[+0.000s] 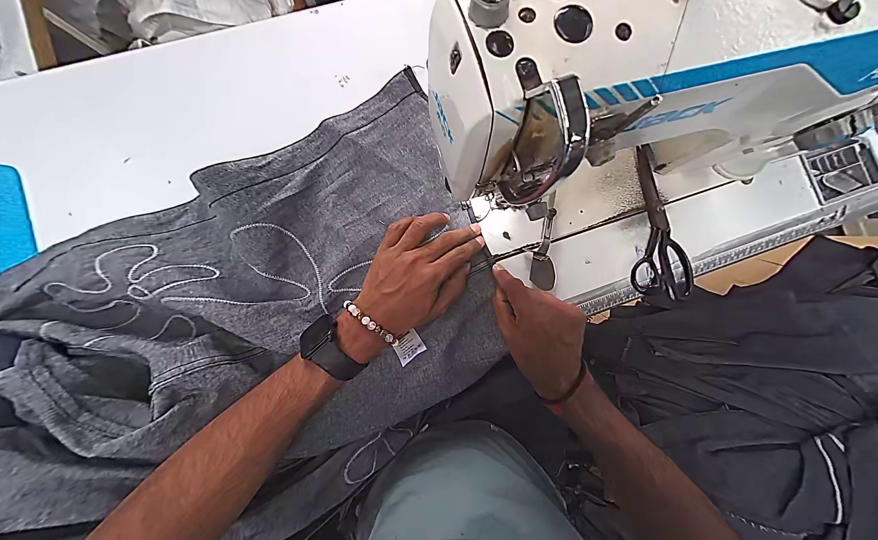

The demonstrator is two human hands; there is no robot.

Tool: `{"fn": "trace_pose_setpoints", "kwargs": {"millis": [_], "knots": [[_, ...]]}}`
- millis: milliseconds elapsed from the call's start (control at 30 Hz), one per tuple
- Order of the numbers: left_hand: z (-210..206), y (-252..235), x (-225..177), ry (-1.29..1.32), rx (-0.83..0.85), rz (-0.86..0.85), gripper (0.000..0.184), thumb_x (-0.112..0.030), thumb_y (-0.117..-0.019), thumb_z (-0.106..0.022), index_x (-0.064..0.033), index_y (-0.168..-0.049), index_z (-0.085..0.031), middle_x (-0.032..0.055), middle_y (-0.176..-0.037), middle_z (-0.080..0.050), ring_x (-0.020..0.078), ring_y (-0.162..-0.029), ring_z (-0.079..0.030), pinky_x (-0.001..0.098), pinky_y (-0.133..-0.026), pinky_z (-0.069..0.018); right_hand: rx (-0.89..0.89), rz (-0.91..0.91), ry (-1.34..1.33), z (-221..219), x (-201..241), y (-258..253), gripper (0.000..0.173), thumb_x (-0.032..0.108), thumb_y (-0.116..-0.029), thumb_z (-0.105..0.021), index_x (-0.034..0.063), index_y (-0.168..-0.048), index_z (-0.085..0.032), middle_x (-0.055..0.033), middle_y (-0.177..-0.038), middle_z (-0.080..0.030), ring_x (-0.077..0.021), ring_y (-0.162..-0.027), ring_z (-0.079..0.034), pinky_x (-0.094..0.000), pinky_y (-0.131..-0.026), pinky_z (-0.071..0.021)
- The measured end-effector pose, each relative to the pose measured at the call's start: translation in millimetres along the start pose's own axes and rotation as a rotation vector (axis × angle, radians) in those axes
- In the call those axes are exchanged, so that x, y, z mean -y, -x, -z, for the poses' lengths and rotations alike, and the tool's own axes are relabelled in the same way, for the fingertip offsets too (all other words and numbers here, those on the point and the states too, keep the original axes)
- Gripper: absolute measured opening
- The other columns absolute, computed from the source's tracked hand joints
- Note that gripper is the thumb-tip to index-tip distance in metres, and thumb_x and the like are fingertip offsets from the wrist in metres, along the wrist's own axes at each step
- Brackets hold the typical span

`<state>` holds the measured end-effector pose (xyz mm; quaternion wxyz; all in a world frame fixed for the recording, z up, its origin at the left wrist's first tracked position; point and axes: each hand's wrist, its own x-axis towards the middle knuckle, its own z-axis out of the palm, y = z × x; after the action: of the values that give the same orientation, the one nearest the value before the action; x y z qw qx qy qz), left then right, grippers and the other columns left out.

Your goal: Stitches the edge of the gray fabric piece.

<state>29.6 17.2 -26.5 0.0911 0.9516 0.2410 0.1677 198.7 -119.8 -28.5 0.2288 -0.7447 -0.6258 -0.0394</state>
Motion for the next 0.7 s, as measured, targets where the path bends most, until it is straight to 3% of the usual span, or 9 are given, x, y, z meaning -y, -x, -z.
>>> {"fn": "trace_pose_setpoints", "kwargs": {"millis": [100, 333, 433, 533, 700], "knots": [[0, 2, 2, 0.067, 0.017, -0.055, 0.034, -0.029, -0.1026, -0.051, -0.0277, -0.129, -0.073, -0.0011, -0.146, -0.061, 0.0274, -0.139, -0.048, 0.0480, -0.114, -0.0349, 0.103, -0.013, -0.004, 7, 1, -4, 0.031, 0.020, -0.0981, -0.055, 0.0133, -0.120, -0.077, -0.0009, -0.053, -0.056, -0.0192, -0.043, -0.053, -0.0359, -0.040, -0.0371], [4, -4, 10, 0.021, 0.006, -0.048, 0.034, -0.030, -0.1021, -0.052, -0.0291, -0.128, -0.073, 0.0010, -0.145, -0.061, 0.0290, -0.138, -0.048, 0.0501, -0.114, -0.0339, 0.180, 0.007, 0.014, 10, 0, -20, 0.036, 0.022, -0.0991, -0.053, 0.0157, -0.126, -0.075, -0.0013, -0.051, -0.053, -0.0213, -0.043, -0.053, -0.0373, -0.040, -0.0371], [9, -12, 26, 0.000, -0.019, -0.062, 0.033, -0.029, -0.1006, -0.054, -0.0263, -0.125, -0.075, 0.0077, -0.136, -0.064, 0.0332, -0.133, -0.050, 0.0518, -0.111, -0.0345, 0.196, 0.006, 0.019, 5, 2, -40, 0.035, 0.024, -0.1014, -0.053, 0.0177, -0.128, -0.074, -0.0017, -0.052, -0.054, -0.0226, -0.044, -0.054, -0.0384, -0.040, -0.0382], [11, -23, 49, -0.039, -0.036, -0.119, 0.033, -0.032, -0.1007, -0.053, -0.0311, -0.126, -0.074, 0.0057, -0.128, -0.068, 0.0320, -0.128, -0.052, 0.0514, -0.109, -0.0341, 0.193, -0.003, 0.042, -1, 6, -56, 0.033, 0.025, -0.1019, -0.052, 0.0181, -0.126, -0.074, -0.0024, -0.053, -0.054, -0.0239, -0.045, -0.055, -0.0388, -0.040, -0.0384], [20, -44, 87, -0.077, -0.082, -0.306, 0.027, -0.033, -0.1010, -0.055, -0.0282, -0.113, -0.078, 0.0051, -0.120, -0.071, 0.0319, -0.127, -0.054, 0.0513, -0.109, -0.0335, 0.203, -0.031, 0.095, -9, 17, -72, 0.034, 0.026, -0.1028, -0.052, 0.0180, -0.129, -0.072, -0.0038, -0.056, -0.057, -0.0247, -0.048, -0.058, -0.0395, -0.042, -0.0399]]}}
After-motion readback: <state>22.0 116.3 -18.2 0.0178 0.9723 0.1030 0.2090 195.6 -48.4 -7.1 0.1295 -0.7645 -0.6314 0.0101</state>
